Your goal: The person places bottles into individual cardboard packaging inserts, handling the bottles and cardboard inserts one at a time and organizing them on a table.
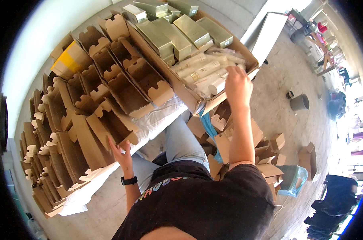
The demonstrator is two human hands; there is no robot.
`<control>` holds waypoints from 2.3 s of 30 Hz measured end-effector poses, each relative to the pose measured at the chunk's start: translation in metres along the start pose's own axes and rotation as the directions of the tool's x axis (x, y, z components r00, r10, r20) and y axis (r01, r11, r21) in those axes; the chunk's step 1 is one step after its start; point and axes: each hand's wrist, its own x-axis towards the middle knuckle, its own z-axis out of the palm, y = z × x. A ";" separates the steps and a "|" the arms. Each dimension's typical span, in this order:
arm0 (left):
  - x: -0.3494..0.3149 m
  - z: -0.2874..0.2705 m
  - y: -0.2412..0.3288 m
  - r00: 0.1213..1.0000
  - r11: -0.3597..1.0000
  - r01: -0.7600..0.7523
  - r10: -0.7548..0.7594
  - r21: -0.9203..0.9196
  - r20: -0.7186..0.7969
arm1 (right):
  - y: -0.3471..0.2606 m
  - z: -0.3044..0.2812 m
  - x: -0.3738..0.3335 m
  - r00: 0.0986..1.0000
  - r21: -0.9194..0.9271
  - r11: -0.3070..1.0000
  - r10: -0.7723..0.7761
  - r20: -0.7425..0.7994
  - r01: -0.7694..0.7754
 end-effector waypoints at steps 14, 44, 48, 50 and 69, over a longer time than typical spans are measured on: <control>0.002 -0.002 -0.004 1.000 1.000 -0.007 0.007 0.009 -0.005 | 0.034 0.020 0.020 0.765 0.269 0.955 -0.264 0.587 0.123; 0.002 -0.003 0.003 1.000 0.999 0.001 -0.001 0.038 0.015 | 0.035 0.046 0.035 0.675 0.518 0.843 -0.299 0.674 -0.144; 0.001 -0.005 0.004 1.000 0.998 0.005 -0.005 0.055 0.009 | 0.029 0.036 0.040 0.909 0.504 0.849 -0.075 0.411 -0.158; 0.003 -0.004 0.004 1.000 0.998 -0.002 0.001 0.059 0.013 | 0.041 0.041 0.041 0.924 0.556 0.815 -0.073 0.375 -0.162; 0.001 -0.005 -0.003 1.000 0.999 -0.019 0.019 0.043 0.002 | 0.047 0.072 0.040 0.818 0.249 0.966 -0.197 0.540 0.069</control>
